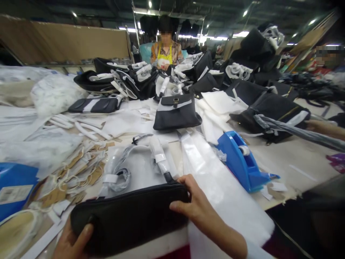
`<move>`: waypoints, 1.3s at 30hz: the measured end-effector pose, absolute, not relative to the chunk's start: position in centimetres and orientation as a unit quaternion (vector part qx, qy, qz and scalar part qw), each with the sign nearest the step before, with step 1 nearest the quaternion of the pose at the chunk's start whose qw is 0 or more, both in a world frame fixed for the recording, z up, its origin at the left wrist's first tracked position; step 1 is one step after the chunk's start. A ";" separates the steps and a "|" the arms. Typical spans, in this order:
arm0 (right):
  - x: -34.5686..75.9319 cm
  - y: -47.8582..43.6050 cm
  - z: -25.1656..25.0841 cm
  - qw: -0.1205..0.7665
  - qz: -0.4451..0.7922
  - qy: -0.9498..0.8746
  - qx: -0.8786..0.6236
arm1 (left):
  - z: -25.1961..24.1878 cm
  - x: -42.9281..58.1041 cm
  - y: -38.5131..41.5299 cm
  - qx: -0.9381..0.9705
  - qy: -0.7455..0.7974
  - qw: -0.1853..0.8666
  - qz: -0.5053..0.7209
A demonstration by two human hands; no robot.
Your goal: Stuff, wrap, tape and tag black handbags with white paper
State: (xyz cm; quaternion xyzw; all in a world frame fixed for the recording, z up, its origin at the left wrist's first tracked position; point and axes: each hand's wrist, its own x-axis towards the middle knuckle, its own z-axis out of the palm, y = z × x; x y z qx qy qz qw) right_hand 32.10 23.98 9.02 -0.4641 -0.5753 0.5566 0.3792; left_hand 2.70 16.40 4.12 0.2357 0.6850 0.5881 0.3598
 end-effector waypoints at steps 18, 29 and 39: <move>30.2 24.1 4.7 0.452 0.461 -0.551 -0.528 | 5.4 3.8 17.4 0.262 0.615 0.411 0.620; 28.8 24.7 5.2 0.455 0.379 -0.633 -0.498 | 4.1 3.5 18.9 0.348 0.641 0.287 0.622; 28.8 24.2 3.9 0.387 0.393 -0.700 -0.453 | 9.8 2.0 17.3 0.621 0.730 -0.103 0.264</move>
